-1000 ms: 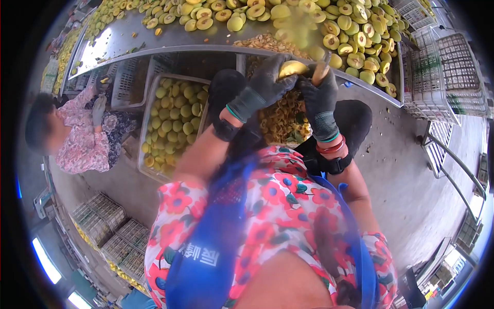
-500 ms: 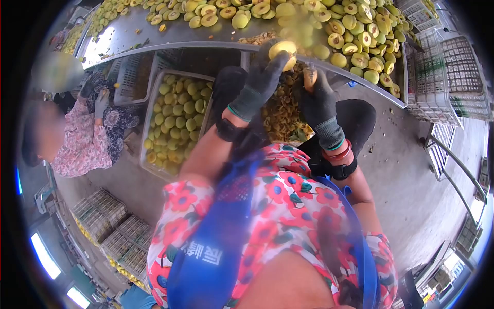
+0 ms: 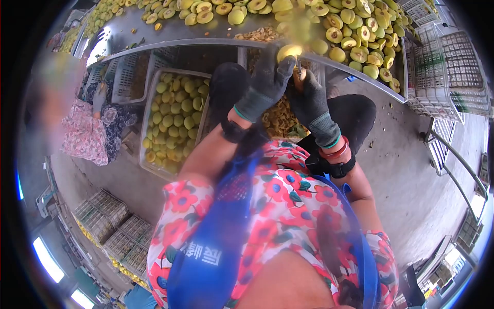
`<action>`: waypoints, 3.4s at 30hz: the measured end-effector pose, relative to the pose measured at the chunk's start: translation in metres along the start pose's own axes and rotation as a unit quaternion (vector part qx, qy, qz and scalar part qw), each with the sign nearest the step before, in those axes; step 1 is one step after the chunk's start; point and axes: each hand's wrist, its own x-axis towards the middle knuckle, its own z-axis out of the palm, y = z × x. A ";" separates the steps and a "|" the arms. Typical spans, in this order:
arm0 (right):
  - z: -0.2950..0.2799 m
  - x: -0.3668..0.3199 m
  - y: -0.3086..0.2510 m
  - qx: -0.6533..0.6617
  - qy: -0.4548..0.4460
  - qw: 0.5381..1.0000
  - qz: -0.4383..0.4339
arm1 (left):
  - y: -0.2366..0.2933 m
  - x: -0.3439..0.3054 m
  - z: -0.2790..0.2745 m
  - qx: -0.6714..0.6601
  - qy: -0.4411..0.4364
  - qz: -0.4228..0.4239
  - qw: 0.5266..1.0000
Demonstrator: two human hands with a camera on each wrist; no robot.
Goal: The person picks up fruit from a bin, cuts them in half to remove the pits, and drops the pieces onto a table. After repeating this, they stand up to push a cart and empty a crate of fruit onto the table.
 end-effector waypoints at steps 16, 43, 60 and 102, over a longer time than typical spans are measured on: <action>-0.026 -0.005 -0.028 0.404 -0.226 0.840 0.283 | -0.006 -0.010 -0.017 -0.114 -0.081 -0.046 0.989; 0.012 -0.035 0.061 0.237 -0.150 0.905 0.319 | -0.042 -0.061 -0.223 0.361 0.116 -0.018 0.925; 0.039 -0.050 0.104 -0.067 -0.263 0.947 0.172 | -0.159 -0.330 -0.288 0.488 0.222 -0.521 0.664; 0.002 -0.073 0.117 0.095 -0.108 0.973 0.178 | -0.187 0.126 0.034 0.500 -0.241 -0.007 0.832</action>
